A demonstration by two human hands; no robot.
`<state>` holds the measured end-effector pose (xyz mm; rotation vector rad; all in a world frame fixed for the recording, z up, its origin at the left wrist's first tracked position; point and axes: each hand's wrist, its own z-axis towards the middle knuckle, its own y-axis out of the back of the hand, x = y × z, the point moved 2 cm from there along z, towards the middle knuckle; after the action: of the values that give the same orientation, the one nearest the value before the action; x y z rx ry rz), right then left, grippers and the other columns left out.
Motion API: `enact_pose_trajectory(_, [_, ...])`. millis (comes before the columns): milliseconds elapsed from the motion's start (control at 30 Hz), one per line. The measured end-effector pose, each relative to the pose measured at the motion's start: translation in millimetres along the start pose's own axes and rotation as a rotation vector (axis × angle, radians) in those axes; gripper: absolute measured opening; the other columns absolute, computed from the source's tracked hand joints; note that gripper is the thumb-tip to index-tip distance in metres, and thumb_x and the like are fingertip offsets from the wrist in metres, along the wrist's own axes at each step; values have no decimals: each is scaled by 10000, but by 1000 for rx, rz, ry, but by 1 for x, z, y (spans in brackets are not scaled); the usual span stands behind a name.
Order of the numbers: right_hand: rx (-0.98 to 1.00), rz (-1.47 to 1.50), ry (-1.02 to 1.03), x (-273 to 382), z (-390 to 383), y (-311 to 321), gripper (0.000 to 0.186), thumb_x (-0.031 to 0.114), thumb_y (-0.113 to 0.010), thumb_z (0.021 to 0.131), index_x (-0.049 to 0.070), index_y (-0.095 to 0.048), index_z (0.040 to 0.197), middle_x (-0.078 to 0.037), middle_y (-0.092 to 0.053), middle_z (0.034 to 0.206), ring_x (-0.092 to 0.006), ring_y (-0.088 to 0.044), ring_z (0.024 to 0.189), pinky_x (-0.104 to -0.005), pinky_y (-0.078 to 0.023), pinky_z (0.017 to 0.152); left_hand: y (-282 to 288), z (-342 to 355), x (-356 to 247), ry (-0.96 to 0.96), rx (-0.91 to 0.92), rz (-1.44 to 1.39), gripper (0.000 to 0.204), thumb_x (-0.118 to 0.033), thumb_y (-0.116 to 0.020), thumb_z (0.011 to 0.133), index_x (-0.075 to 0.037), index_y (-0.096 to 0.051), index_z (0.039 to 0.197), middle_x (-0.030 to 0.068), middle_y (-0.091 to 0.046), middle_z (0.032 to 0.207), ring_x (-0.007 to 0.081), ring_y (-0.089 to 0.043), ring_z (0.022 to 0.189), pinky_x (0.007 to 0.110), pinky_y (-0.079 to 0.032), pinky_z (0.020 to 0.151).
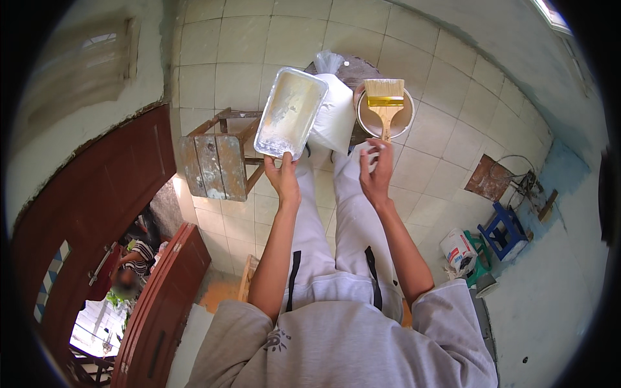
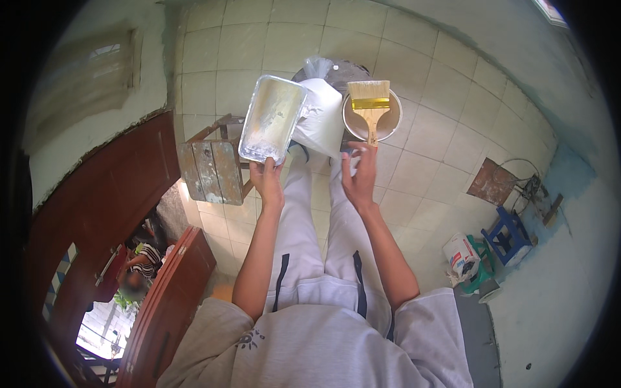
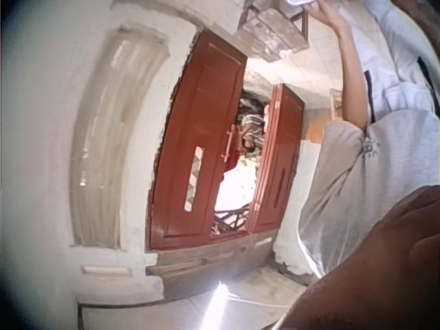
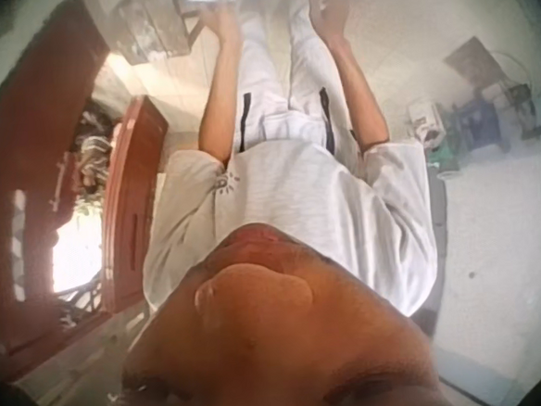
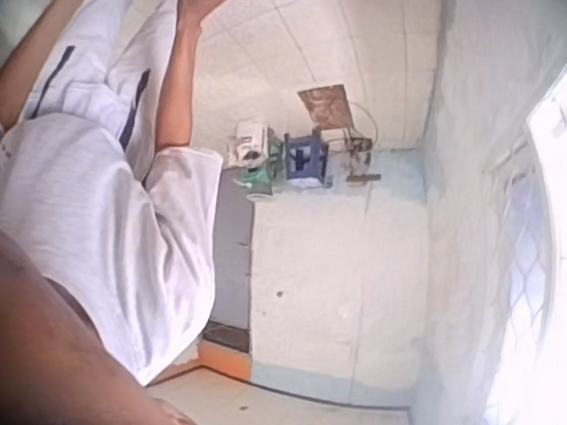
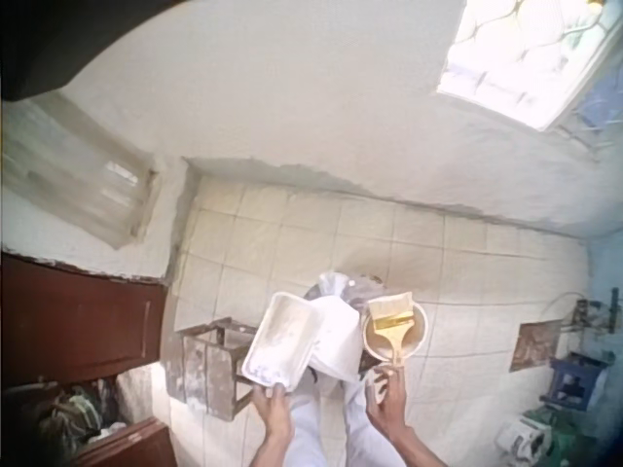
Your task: The person pours white paint from a bag into a small plastic container, then dips a brush into the container to stir and coat the bristles.
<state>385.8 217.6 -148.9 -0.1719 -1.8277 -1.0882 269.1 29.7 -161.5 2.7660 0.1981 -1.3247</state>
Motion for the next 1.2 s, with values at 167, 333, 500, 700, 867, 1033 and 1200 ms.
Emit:
enact_pose_trajectory(167, [285,398,-165,50,6,-50,304,172,-724,960,-13,-612,1174,-131,-669,1025,-190,-664,834,-304,-514,629,9,-3,6,19,16,-50,449,-30,-601,968,-24,-468,1396,97,-533,1347,212,-601,1167,414,-552,988])
enact_pose_trajectory(333, [282,428,-233,71,12,-97,340,198,-751,947,-29,-598,1149,-136,-694,971,-204,-691,816,-319,-533,640,13,1,-4,61,2,-63,464,-41,-586,982,-24,-454,1427,113,-556,1355,213,-606,1177,406,-548,994])
enact_pose_trajectory(500, [189,420,-244,79,13,-129,338,181,-748,944,-43,-566,1122,-178,-704,959,-240,-717,786,-355,-564,668,29,23,-12,64,45,-6,427,-76,-563,1006,-5,-469,1416,126,-571,1349,218,-620,1162,397,-568,969])
enact_pose_trajectory(700, [267,451,-202,88,16,-155,356,197,-736,970,-26,-557,1183,-134,-708,993,-181,-705,819,-313,-549,698,52,65,-26,53,93,35,340,-97,-534,1038,1,-496,1361,133,-585,1301,223,-631,1149,416,-597,971])
enact_pose_trajectory(867, [174,440,-398,30,4,-186,375,257,-741,965,-37,-626,1167,-139,-737,998,-219,-711,812,-337,-562,721,58,106,-35,83,120,-26,290,-75,-544,1031,5,-486,1303,133,-590,1262,234,-648,1132,412,-585,1024])
enact_pose_trajectory(1033, [7,435,-631,-5,-13,-215,445,300,-745,967,-37,-650,1241,-119,-722,1003,-202,-682,914,-333,-539,832,62,143,-31,93,124,-45,194,-58,-547,1026,0,-504,1206,113,-587,1211,205,-652,1070,424,-595,1012])
enact_pose_trajectory(1200, [-186,312,-500,-3,4,-250,382,257,-765,939,-61,-654,1119,-153,-689,961,-251,-664,878,-376,-515,842,63,170,-20,91,122,8,156,-38,-571,1010,10,-483,1130,133,-584,1181,232,-661,1057,432,-591,1044])
